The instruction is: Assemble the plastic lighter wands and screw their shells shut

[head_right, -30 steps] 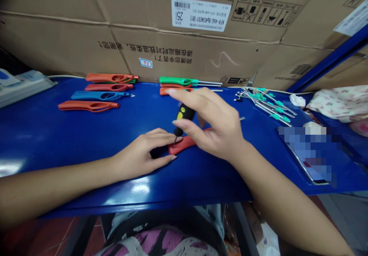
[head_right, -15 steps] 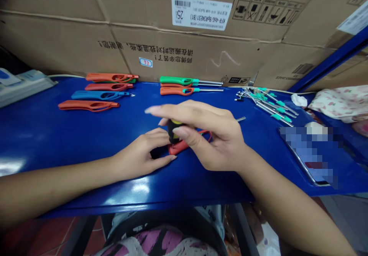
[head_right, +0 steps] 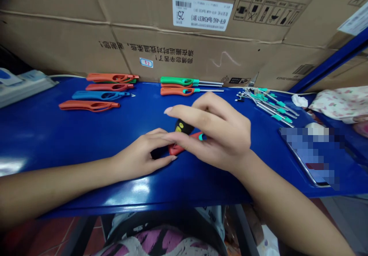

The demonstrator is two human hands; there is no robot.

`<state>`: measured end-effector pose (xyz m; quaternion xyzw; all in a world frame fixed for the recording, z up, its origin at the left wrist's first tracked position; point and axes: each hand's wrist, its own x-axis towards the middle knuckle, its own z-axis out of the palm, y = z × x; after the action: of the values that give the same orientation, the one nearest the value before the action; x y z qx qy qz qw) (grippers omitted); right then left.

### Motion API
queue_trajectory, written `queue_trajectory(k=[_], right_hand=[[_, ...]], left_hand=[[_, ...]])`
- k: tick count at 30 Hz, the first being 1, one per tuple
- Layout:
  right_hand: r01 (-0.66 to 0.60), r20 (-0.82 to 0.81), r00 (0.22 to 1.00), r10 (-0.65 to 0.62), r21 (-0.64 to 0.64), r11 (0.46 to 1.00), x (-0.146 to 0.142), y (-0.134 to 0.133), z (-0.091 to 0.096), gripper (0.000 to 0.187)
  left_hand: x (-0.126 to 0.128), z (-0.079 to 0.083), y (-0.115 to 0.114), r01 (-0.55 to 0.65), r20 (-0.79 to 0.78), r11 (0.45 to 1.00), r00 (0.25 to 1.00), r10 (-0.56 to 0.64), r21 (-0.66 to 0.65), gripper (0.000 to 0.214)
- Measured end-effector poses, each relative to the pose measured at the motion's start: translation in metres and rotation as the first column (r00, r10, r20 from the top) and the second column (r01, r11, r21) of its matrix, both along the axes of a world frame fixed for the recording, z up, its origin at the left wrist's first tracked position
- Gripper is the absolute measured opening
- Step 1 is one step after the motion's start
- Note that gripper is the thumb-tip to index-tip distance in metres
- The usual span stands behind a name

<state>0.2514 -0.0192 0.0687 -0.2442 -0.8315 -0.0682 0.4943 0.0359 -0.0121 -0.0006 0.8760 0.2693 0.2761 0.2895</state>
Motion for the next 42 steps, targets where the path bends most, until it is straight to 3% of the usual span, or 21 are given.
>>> queue_trajectory(k=[2, 6, 8, 12, 17, 19, 23, 28, 34, 36, 39, 42], right_hand=[[0.025, 0.033, 0.999, -0.025, -0.017, 1.000, -0.0007, -0.0025, 0.0002, 0.030], [-0.074, -0.001, 0.997, 0.077, -0.291, 0.954, -0.0014, -0.0043, -0.0022, 0.036], [-0.087, -0.042, 0.996, 0.080, -0.224, 0.971, -0.0012, -0.0022, -0.0036, 0.030], [0.015, -0.003, 1.000, -0.015, 0.010, 1.000, 0.0000, -0.0002, -0.0018, 0.027], [-0.092, 0.006, 0.995, 0.098, -0.273, 0.958, 0.0003, -0.0030, 0.0016, 0.034], [-0.120, -0.034, 0.993, 0.116, -0.246, 0.962, 0.0002, -0.0027, 0.0012, 0.029], [-0.017, -0.008, 1.000, 0.017, -0.065, 0.998, 0.0002, -0.0024, -0.0010, 0.029], [-0.116, -0.025, 0.993, 0.114, -0.246, 0.962, -0.0011, -0.0023, -0.0023, 0.036], [0.035, 0.035, 0.999, -0.036, 0.023, 0.999, 0.0002, -0.0020, 0.0013, 0.016], [0.020, 0.058, 0.998, -0.019, -0.019, 1.000, -0.0013, -0.0041, 0.0012, 0.025], [-0.066, 0.025, 0.997, 0.072, -0.196, 0.978, -0.0054, -0.0060, -0.0006, 0.035], [-0.078, -0.030, 0.997, 0.074, -0.146, 0.986, -0.0073, -0.0053, -0.0021, 0.024]], left_hand=[[-0.0001, -0.0002, 0.0004, 0.008, 0.003, 1.000, 1.000, -0.008, -0.008, 0.033], [-0.0002, -0.0006, 0.0010, 0.021, 0.001, 1.000, 1.000, -0.021, -0.012, 0.031], [-0.0002, -0.0006, 0.0009, 0.014, 0.001, 1.000, 1.000, -0.014, -0.004, 0.028], [0.0000, -0.0007, 0.0008, 0.018, 0.007, 1.000, 1.000, -0.018, -0.003, 0.029], [0.0001, -0.0007, 0.0008, 0.010, -0.011, 1.000, 1.000, -0.011, -0.012, 0.032], [-0.0001, -0.0004, 0.0005, 0.003, -0.006, 1.000, 1.000, -0.003, -0.008, 0.028], [-0.0003, -0.0006, 0.0005, 0.014, 0.009, 1.000, 1.000, -0.014, -0.004, 0.028], [-0.0002, -0.0027, 0.0012, 0.006, 0.005, 1.000, 1.000, -0.006, -0.016, 0.034], [-0.0001, -0.0019, 0.0014, 0.019, 0.011, 1.000, 1.000, -0.019, -0.015, 0.031], [-0.0001, -0.0015, 0.0013, 0.014, 0.006, 1.000, 1.000, -0.013, -0.020, 0.033], [0.0000, -0.0016, 0.0010, 0.009, 0.001, 1.000, 1.000, -0.009, -0.023, 0.030], [-0.0001, -0.0021, 0.0009, 0.006, 0.007, 1.000, 1.000, -0.006, -0.023, 0.025]])
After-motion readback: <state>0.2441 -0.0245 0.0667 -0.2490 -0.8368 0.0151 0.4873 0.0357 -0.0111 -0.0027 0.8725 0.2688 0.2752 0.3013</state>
